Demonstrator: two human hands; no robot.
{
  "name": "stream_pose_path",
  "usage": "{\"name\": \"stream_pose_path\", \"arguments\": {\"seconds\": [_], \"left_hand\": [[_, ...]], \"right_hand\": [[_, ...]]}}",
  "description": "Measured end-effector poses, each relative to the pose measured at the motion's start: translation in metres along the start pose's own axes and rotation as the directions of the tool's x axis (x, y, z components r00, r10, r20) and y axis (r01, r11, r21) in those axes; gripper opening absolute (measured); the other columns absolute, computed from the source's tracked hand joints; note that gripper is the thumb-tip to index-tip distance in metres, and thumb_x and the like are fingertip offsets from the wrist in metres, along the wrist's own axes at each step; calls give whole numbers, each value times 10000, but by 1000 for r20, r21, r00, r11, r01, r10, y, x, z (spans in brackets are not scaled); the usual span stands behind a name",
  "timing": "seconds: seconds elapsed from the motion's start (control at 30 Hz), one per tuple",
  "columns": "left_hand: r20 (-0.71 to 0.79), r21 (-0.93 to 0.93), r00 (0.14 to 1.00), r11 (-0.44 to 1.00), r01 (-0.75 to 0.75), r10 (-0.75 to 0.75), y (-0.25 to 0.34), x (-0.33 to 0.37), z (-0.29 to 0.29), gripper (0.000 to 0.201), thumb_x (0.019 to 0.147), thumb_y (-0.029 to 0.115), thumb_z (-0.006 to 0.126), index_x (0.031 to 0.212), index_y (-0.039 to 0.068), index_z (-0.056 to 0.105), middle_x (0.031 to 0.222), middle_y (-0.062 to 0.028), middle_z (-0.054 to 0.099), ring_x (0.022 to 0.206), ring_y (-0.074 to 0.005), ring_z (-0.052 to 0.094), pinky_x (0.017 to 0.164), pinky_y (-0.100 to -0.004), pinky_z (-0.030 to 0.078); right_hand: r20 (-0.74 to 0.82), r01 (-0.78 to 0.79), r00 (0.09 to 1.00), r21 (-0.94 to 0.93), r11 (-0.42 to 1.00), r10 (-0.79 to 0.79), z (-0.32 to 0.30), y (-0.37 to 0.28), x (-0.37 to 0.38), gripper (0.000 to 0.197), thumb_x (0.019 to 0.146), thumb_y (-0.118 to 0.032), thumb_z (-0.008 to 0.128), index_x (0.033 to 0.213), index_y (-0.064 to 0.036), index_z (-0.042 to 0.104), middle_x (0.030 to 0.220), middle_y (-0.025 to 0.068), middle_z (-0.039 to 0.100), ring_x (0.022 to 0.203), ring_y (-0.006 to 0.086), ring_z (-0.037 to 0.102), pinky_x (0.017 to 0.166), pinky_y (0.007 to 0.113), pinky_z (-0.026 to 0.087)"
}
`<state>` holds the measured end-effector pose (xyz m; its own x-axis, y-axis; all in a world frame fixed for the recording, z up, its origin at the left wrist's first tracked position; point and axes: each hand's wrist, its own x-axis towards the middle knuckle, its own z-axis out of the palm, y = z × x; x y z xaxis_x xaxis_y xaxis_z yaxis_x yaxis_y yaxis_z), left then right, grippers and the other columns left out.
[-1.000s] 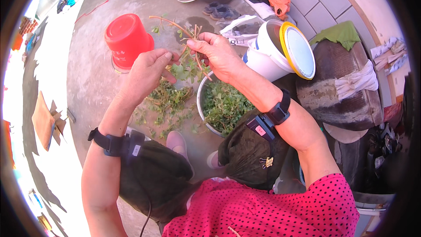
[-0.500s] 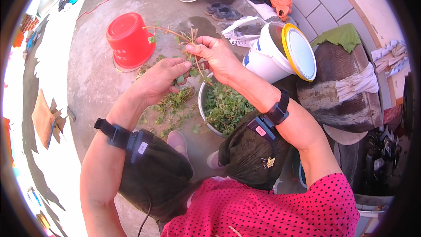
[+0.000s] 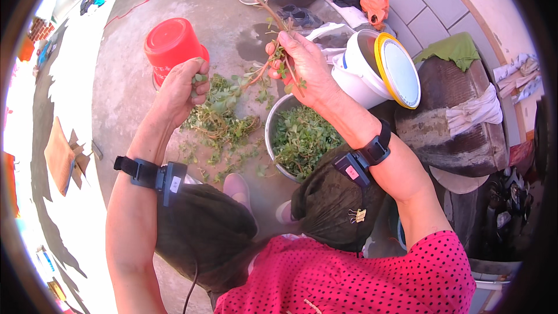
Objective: The person picks leaves and stems from small plants by hand, placing the edible parts into a metal bowl and the waste into a plastic bag or onto the ground.
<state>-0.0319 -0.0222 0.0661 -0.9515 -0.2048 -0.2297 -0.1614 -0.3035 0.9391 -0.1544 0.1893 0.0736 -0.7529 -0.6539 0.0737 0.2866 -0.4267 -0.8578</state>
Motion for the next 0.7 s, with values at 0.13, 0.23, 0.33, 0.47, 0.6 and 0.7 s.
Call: {"name": "stream_pose_path", "arguments": {"seconds": [0.13,0.23,0.33,0.47,0.6,0.7], "left_hand": [[86,47,994,996,-70,66,0,-4,34,240,983,281,464,803,122,481,788,9,525,669,-54,456,537,-192,317],[239,140,971,989,-47,12,-4,-3,33,241,988,314,482,910,98,555,922,-14,623,729,-75,520,594,-198,393],[480,-26,877,999,47,-29,-8,-5,46,359,987,315,469,1168,29,586,1092,-52,646,866,-102,558,768,-247,458],[452,-121,876,962,245,-166,-6,-10,49,362,978,312,484,1174,25,585,1099,-62,646,865,-106,566,740,-248,466],[411,-139,896,961,241,-166,-11,-8,56,353,947,354,520,1113,49,582,816,1,555,592,-64,460,437,-190,348],[494,-164,851,941,296,-181,-10,-9,51,311,947,318,518,1072,43,591,784,16,523,568,-48,433,425,-180,324]], "right_hand": [[22,-205,979,-13,979,205,-5,-3,1,202,962,-268,537,983,-68,524,884,76,614,665,141,558,562,301,477],[83,-286,954,-18,958,286,-3,-2,-1,201,970,-269,521,997,-70,521,890,84,622,672,153,582,562,293,478],[111,-292,949,-48,955,296,-3,-1,0,201,975,-268,509,1015,-71,513,891,84,624,693,167,604,562,291,475],[140,-280,949,-47,959,284,-9,1,4,206,978,-266,503,1029,-66,499,884,78,621,695,182,614,548,294,467],[146,-271,951,-34,962,273,-15,1,4,198,977,-264,504,1005,-68,502,866,73,619,679,182,608,537,295,463],[153,-298,942,-34,954,300,-8,-1,3,189,977,-262,505,981,-73,505,843,66,612,647,164,585,526,285,451]]}}
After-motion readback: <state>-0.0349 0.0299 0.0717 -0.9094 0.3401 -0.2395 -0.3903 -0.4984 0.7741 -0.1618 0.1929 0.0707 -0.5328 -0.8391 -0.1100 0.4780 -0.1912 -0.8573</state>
